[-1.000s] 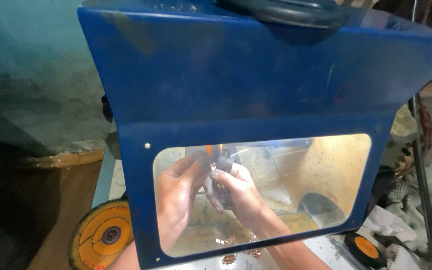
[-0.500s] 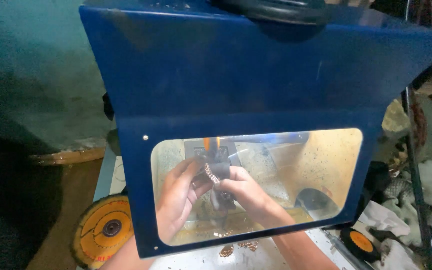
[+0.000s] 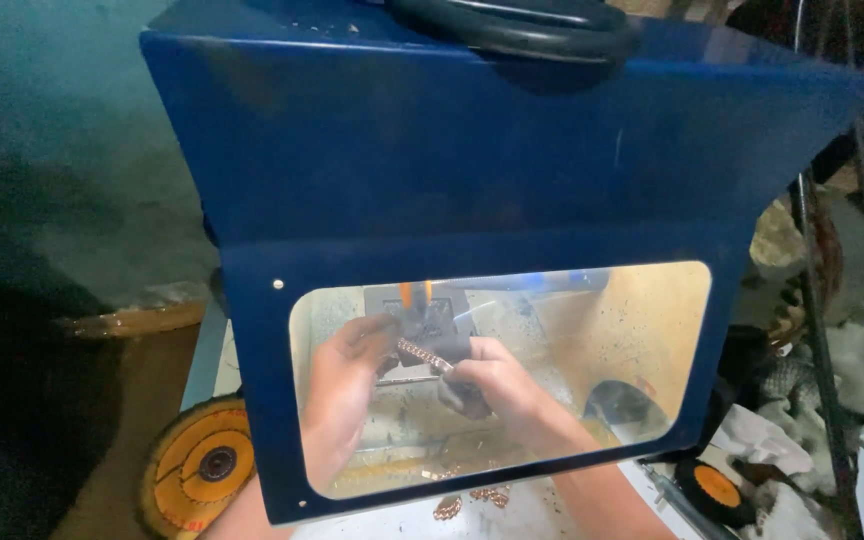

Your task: Polishing a metal jewelry chain using a stationary bench polisher and a handheld rotary tool inside a workshop.

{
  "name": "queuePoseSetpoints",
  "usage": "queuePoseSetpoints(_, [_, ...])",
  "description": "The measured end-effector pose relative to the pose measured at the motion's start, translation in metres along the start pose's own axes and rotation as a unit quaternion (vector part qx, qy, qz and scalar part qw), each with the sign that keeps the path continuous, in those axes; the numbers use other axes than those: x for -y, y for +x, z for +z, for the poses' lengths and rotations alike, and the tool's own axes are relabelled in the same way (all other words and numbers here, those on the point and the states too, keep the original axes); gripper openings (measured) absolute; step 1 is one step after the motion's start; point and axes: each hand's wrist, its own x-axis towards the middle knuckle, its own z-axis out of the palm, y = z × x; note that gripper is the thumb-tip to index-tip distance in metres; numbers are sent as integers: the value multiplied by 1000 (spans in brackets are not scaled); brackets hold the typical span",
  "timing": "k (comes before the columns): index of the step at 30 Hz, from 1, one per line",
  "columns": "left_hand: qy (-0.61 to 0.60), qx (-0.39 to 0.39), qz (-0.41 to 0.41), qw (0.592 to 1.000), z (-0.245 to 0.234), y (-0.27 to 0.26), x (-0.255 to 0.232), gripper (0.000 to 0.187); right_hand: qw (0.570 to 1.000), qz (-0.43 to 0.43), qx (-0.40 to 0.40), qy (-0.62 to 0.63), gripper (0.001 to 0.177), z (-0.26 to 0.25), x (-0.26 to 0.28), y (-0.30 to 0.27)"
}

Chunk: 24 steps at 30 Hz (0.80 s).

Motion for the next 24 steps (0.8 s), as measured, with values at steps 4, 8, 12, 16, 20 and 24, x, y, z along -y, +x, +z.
queuePoseSetpoints(4, [64,-24,54,996,-6,11,11,34,998,22,-51,11,15,-6,-13,6])
queuePoseSetpoints(8, [36,-27,91,995,-10,16,18,34,995,15,-99,-10,20,-3,-10,6])
queuePoseSetpoints(12, [-4,-51,39,998,-7,9,7,30,993,7,-118,10,28,-7,-14,9])
queuePoseSetpoints(16, [2,-55,36,998,-5,-1,-5,35,992,-6,-112,54,24,-8,-16,9])
queuePoseSetpoints(20, [-23,-60,26,998,1,-14,-15,39,988,-30,-67,137,11,-10,-20,7])
queuePoseSetpoints(24, [-97,-51,22,994,3,-24,-25,37,979,-83,-15,187,28,-1,-13,1])
